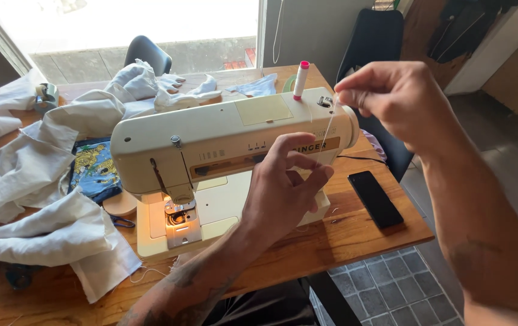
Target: Threading a sewing machine and sewing pieces of white fabric
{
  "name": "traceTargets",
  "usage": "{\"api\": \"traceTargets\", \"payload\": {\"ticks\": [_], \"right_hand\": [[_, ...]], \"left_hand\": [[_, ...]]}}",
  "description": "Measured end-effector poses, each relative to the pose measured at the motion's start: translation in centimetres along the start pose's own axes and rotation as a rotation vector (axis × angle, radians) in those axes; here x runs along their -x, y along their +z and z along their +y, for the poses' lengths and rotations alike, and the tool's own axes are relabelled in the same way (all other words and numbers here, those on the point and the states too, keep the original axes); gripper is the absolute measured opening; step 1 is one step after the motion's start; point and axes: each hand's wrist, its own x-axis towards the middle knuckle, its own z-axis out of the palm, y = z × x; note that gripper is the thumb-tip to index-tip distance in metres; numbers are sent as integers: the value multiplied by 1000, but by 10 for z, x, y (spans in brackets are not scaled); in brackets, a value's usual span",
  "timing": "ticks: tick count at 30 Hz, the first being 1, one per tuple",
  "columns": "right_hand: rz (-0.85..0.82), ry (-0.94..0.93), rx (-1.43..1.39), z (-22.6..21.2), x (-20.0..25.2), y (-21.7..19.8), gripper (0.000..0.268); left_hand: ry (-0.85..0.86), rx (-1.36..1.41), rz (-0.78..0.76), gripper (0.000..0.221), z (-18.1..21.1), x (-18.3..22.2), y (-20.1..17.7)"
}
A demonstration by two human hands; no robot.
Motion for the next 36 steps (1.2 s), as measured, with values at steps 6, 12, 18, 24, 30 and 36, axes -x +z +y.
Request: {"api": "traceTargets", "payload": {"ticks": [6, 12, 18, 24, 30, 36], "right_hand": [[-78, -22, -43, 30, -37, 8, 12], [-157, 31, -4, 26, -54, 12, 14], [-231, 231, 56, 18, -67, 10, 14], [-254, 262, 119, 15, -73, 16, 9], [-272, 119, 296, 14, -63, 4, 9], [-311, 119, 163, 30, -70, 0, 13]], "left_hand": [[-15, 37, 36, 44, -8, -1, -2], [38, 60, 67, 38, -18, -6, -4], [47, 82, 83, 36, -22, -8, -3], [93, 66, 67, 35, -22, -6, -3], [270, -358, 19, 59, -23, 10, -17], [25, -288, -75, 67, -12, 25, -31]]}}
